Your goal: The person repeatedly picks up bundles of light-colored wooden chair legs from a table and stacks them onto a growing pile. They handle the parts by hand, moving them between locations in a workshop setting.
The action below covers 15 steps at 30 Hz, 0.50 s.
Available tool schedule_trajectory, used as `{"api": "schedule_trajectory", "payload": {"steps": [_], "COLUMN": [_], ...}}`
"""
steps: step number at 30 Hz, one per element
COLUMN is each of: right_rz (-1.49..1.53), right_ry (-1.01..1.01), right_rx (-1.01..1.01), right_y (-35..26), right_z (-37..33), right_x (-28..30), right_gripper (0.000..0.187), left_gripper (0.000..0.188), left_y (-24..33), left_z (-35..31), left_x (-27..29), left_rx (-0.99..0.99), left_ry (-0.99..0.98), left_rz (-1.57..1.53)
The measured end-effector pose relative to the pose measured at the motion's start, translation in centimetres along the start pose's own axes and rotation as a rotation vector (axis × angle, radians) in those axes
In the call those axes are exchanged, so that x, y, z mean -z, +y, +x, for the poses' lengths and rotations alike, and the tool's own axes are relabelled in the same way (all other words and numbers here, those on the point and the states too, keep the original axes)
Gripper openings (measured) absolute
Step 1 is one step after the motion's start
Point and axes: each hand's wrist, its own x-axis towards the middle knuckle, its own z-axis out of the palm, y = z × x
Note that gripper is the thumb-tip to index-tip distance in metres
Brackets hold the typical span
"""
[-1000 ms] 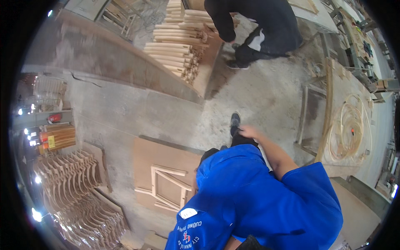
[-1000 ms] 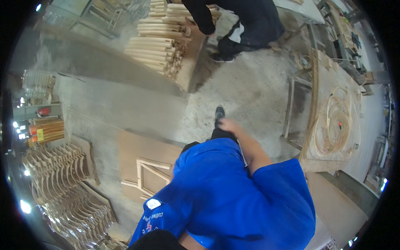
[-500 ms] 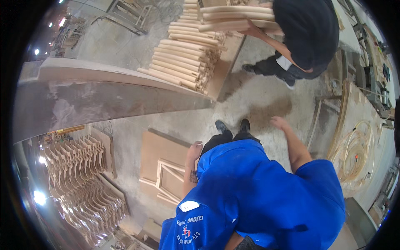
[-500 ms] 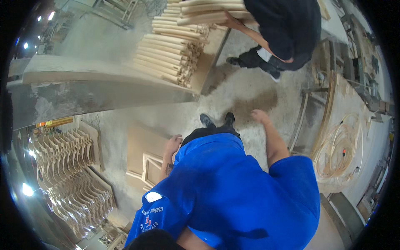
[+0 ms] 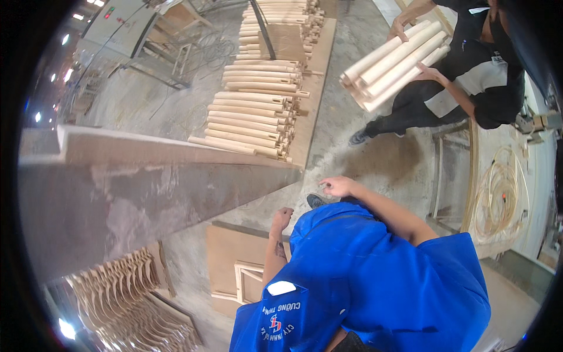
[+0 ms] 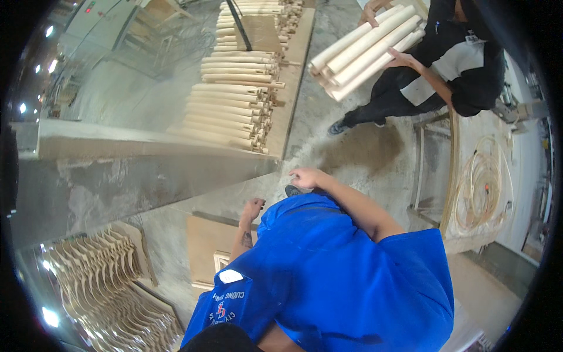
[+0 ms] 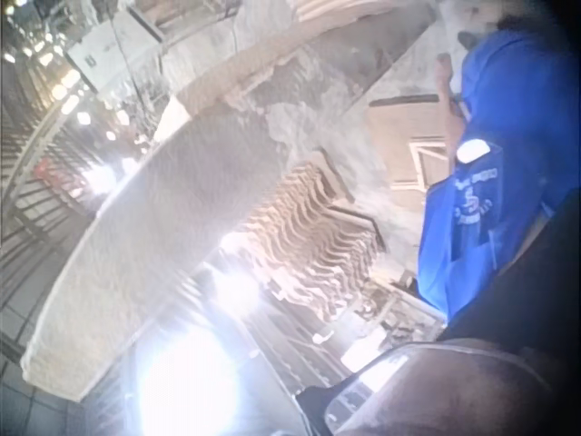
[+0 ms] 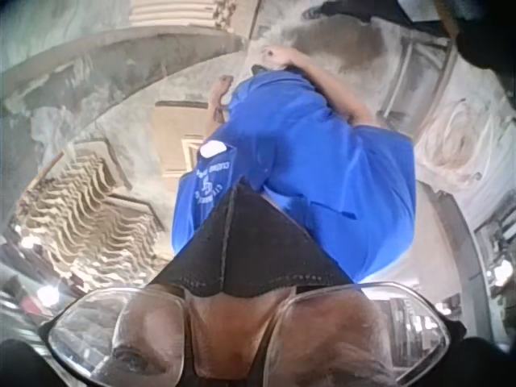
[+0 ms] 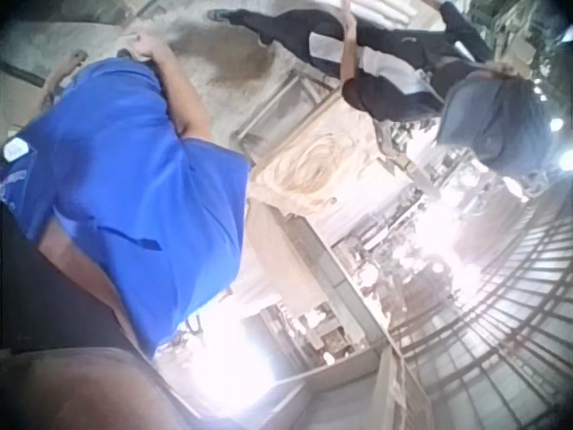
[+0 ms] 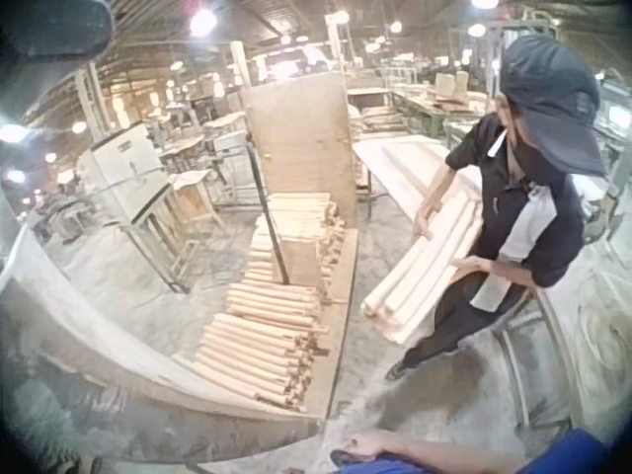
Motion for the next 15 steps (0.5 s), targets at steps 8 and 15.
{"api": "schedule_trajectory", "payload": {"steps": [8,15], "right_rz": [0.104,0.743], "right_ry": [-0.011,-0.202], "right_rx": [0.021,-0.161], "right_y": [-0.5,-1.9], "right_z": [4.6,11.2], "right_x": [-1.6,5.5], "right_gripper": [0.053,0.067], "left_gripper": [0.032,0.023], "left_y": [-1.5,-0.2], "left_z": [0.8,3.7], "left_x": [1.8,1.5], "left_rx": [-0.096,-0.263], "left_ry": [-0.126,-0.093], "left_rz": [0.298,0.446]}}
